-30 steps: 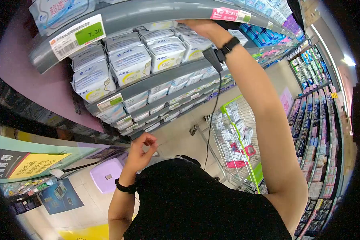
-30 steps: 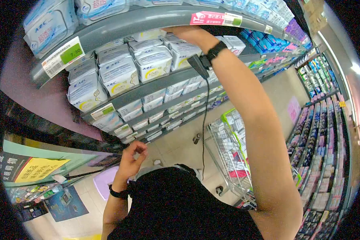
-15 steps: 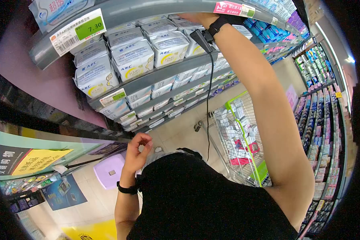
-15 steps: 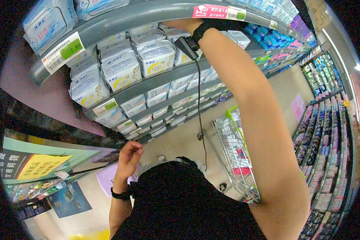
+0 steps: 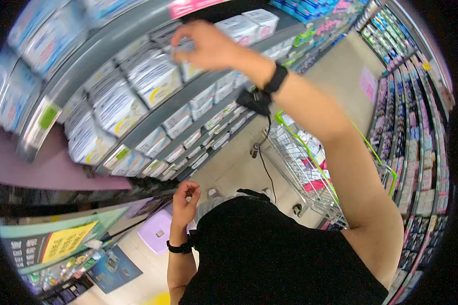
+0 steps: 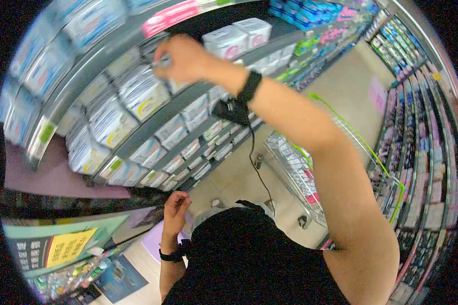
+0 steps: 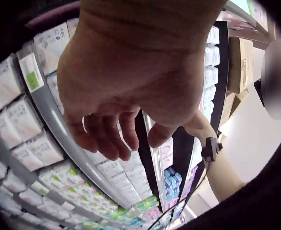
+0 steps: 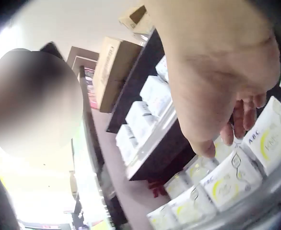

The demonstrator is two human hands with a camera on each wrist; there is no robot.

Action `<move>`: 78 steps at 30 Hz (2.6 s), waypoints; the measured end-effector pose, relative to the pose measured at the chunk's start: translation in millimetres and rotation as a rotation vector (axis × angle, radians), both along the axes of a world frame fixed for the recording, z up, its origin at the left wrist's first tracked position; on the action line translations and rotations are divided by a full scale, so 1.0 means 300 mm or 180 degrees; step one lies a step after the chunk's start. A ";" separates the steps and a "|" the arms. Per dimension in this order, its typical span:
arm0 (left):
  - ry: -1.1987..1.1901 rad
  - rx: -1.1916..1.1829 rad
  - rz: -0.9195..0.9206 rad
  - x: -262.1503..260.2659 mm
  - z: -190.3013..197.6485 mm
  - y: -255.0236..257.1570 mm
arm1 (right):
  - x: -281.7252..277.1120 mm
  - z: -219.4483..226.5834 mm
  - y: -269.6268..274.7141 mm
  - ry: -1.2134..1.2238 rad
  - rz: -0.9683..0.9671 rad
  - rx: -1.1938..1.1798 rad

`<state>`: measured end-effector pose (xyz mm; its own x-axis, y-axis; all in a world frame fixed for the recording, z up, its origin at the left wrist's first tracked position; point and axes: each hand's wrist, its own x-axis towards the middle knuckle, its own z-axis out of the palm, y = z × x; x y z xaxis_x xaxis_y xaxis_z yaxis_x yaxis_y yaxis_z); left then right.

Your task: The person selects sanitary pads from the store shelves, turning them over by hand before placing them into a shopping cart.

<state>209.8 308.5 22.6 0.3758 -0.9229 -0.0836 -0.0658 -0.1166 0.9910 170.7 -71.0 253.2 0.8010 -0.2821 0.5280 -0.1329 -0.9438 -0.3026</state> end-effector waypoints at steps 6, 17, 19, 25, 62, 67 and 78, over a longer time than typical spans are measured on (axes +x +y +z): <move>-0.0154 0.0247 -0.0804 -0.228 0.010 -0.223 | -0.724 -0.244 0.333 0.1491 0.1184 0.2041; -0.0733 0.0332 -0.2944 -0.974 0.049 -0.687 | -1.859 -0.797 0.735 0.0762 -0.1283 0.3743; -0.1012 0.0249 -0.3414 -1.142 0.058 -0.734 | -1.929 -0.845 0.762 0.0778 -0.1956 0.3418; -0.0829 0.0388 -0.4477 -1.524 0.072 -0.783 | -2.055 -0.732 0.737 0.1510 -0.1907 0.3537; -0.3646 0.0721 -0.6431 -1.918 -1.173 -1.832 | -2.031 -0.863 0.433 0.1295 -0.3526 0.5512; -0.4416 -0.0304 -0.6670 -1.873 -1.175 -1.720 | -2.052 -0.810 0.357 0.0952 -0.3533 0.5703; -0.3108 -0.0585 -0.6653 -1.851 -1.170 -1.703 | -2.052 -0.839 0.317 0.0967 -0.3055 0.5949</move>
<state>-345.4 -202.4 -328.4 -0.8999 0.0621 -0.4316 -0.2289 0.7753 0.5887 -445.0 24.3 1.5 0.1077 -0.4632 -0.8797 -0.4851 0.7479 -0.4532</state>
